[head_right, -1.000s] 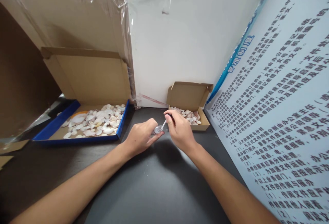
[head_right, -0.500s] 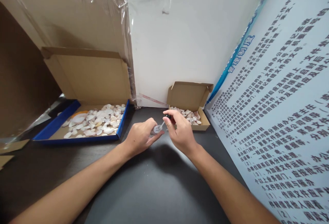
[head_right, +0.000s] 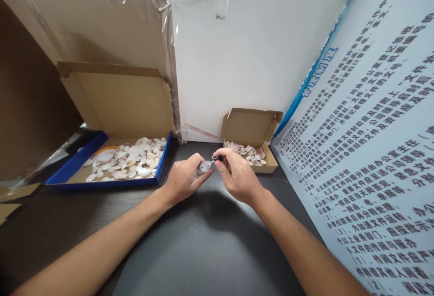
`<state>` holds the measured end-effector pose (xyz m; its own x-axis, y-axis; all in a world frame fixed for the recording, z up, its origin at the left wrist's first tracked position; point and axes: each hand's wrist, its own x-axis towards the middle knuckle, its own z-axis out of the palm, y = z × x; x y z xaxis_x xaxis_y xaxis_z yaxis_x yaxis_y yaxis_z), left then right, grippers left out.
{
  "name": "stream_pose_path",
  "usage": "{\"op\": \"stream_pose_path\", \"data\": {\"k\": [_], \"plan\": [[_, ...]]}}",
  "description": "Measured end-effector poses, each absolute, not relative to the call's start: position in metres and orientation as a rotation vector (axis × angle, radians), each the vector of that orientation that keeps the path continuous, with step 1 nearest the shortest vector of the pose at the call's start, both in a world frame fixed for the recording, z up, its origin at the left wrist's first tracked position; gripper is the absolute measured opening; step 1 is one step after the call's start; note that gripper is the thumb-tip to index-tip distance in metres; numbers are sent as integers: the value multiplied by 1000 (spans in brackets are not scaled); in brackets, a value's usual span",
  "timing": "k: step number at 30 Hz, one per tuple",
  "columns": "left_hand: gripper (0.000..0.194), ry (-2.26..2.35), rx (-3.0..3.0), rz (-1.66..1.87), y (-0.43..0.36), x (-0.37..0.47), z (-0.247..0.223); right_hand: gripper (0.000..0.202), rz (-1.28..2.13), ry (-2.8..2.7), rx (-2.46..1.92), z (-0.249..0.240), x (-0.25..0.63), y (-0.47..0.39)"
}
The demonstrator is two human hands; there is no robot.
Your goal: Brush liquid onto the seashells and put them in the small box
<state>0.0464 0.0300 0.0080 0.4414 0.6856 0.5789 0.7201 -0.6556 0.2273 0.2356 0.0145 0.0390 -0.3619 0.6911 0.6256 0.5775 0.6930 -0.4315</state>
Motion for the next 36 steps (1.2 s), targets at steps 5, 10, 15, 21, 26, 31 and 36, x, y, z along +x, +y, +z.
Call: {"op": "stream_pose_path", "data": {"k": [5, 10, 15, 21, 26, 31, 36], "plan": [[34, -1323, -2614, -1024, 31, 46, 8, 13, 186, -2072, -941, 39, 236, 14], [34, -1355, -2635, -1030, 30, 46, 6, 14, 164, -2076, -931, 39, 236, 14], [30, -1422, -2655, -1013, 30, 46, 8, 14, 54, -2080, -861, 40, 235, 14], [26, -1587, -2688, -970, 36, 42, 10, 13, -80, -1933, -949, 43, 233, 13], [21, -1724, -2757, -1132, 43, 35, 3, 17, 199, -1730, -1020, 30, 232, 19], [19, -1881, -2799, -1213, 58, 34, -2, 19, 368, -1689, -940, 12, 230, 22], [19, -2010, -2743, -1245, 81, 38, -7, 19, 321, -1767, -827, 7, 225, 19]]}}
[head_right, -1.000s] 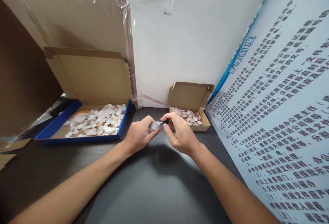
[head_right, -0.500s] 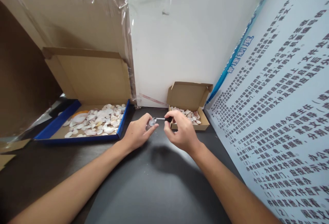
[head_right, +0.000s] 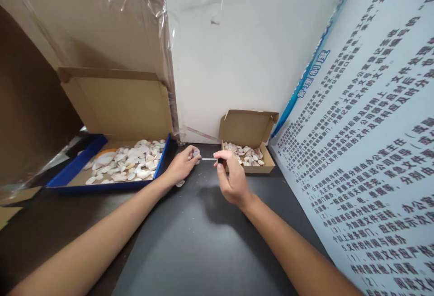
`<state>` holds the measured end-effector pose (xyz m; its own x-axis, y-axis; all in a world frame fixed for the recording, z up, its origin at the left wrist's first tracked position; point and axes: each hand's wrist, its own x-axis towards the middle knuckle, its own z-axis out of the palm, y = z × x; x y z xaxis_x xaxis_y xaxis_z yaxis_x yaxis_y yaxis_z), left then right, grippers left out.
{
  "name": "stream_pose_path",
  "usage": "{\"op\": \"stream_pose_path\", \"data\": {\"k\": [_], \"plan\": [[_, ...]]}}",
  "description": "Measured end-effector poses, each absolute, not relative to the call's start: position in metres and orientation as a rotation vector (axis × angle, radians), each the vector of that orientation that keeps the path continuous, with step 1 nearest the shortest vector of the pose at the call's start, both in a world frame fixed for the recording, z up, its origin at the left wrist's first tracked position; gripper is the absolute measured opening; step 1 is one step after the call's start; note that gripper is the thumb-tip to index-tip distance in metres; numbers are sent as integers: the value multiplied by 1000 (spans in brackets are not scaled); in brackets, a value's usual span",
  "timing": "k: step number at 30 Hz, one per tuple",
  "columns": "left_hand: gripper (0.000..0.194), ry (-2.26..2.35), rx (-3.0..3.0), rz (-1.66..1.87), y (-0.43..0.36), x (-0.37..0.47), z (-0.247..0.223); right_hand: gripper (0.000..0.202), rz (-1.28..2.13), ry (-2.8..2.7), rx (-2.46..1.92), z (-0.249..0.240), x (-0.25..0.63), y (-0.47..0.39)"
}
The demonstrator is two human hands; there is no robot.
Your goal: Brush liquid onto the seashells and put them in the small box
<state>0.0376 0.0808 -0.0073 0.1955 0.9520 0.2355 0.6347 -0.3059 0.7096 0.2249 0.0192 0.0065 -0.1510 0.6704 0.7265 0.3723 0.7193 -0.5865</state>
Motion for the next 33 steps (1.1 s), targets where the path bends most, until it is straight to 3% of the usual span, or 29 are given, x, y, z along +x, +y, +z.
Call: {"op": "stream_pose_path", "data": {"k": [9, 16, 27, 33], "plan": [[22, 1574, 1984, 924, 97, 35, -7, 21, 211, -1883, -821, 3, 225, 19], [43, 1650, 1944, 886, 70, 34, -3, 20, 264, -1769, -894, -6, 223, 21], [20, 905, 1267, 959, 20, 4, 1, 16, 432, -1735, -913, -19, 206, 15], [26, 848, 1208, 835, 16, -4, 0, 14, 425, -1740, -928, -21, 209, 12]]}}
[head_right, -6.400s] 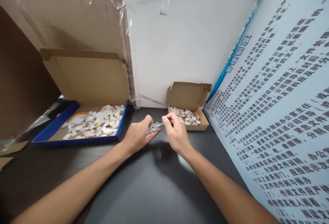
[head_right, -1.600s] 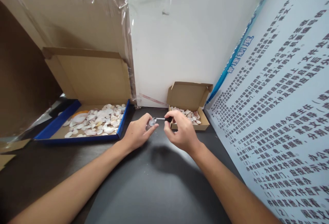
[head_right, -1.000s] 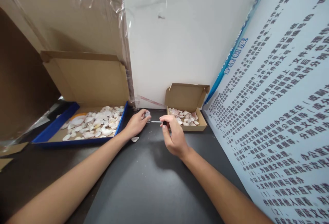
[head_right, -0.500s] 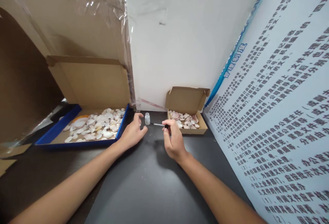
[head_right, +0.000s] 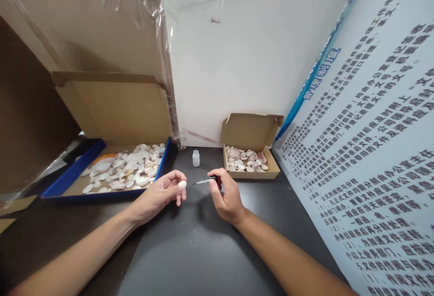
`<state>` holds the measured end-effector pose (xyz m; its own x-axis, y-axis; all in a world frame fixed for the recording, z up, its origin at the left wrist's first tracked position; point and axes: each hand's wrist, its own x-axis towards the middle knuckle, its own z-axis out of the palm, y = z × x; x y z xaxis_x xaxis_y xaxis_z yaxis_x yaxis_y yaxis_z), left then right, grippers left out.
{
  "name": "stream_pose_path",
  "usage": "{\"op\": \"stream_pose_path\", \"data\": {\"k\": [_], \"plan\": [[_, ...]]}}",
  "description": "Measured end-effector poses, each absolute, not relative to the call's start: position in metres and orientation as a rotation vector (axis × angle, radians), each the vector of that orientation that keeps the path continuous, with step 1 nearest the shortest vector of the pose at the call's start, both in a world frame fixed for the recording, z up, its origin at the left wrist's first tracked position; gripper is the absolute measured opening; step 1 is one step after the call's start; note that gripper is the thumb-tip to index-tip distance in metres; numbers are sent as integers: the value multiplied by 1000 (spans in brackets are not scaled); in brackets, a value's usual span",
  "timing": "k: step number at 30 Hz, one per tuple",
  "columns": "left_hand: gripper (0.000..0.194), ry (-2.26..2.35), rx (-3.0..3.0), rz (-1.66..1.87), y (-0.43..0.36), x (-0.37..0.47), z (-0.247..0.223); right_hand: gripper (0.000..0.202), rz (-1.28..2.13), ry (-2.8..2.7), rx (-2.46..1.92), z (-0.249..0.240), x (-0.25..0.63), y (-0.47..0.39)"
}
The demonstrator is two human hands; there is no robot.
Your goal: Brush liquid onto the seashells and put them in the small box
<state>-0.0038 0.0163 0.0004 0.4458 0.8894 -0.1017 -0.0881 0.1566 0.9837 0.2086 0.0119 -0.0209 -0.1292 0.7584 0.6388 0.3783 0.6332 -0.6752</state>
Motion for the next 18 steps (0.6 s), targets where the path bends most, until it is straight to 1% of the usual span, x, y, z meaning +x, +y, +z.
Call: {"op": "stream_pose_path", "data": {"k": [6, 11, 18], "plan": [[33, 918, 1229, 888, 16, 1, 3, 12, 346, -1803, -999, -21, 217, 8], [31, 990, 1285, 909, 14, 1, 8, 10, 236, -1934, -954, -20, 218, 6], [29, 1035, 1258, 897, 16, -1, 0, 12, 331, -1843, -1035, -21, 216, 9]]}}
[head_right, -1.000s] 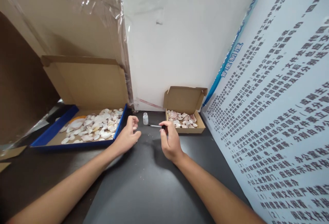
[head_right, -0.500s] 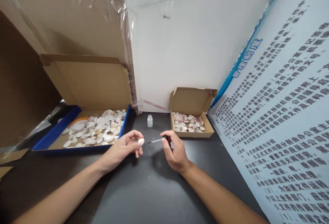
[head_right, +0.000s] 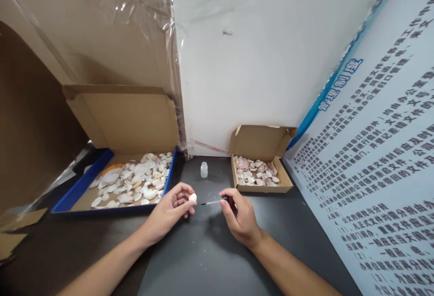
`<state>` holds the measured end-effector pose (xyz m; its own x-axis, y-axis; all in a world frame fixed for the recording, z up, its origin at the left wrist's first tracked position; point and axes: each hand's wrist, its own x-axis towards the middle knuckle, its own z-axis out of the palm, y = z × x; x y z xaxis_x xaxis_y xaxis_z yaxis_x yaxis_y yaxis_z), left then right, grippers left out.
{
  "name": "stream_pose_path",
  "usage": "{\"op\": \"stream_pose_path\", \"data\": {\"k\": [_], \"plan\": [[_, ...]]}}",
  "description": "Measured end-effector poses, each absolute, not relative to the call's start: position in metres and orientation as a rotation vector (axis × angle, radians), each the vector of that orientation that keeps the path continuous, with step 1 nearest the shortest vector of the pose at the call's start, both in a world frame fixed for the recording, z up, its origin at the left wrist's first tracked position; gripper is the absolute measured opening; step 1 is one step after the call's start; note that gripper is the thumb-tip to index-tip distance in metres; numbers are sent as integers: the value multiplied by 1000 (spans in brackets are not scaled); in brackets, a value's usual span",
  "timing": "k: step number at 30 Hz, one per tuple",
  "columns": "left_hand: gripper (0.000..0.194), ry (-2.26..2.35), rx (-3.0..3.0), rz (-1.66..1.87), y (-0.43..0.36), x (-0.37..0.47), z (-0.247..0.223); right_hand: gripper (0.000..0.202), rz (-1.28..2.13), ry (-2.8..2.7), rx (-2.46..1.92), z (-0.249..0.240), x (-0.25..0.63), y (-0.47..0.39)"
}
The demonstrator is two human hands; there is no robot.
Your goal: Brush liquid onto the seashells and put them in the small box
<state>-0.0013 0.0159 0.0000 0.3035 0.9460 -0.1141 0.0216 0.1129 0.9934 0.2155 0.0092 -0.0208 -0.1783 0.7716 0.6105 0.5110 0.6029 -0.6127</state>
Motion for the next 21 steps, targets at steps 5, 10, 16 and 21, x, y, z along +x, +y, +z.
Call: {"op": "stream_pose_path", "data": {"k": [5, 10, 16, 21], "plan": [[22, 1100, 1481, 859, 4, 1, -5, 12, 404, -1803, -1052, -21, 214, 12], [16, 1244, 1890, 923, -1, -21, 23, 15, 516, -1702, -1080, -25, 213, 16], [26, 1645, 2097, 550, 35, -85, 50, 24, 760, -1512, -1127, -32, 214, 21], [32, 1807, 2119, 327, 56, -116, 40, 24, 796, -1534, -1117, -33, 215, 22]]}}
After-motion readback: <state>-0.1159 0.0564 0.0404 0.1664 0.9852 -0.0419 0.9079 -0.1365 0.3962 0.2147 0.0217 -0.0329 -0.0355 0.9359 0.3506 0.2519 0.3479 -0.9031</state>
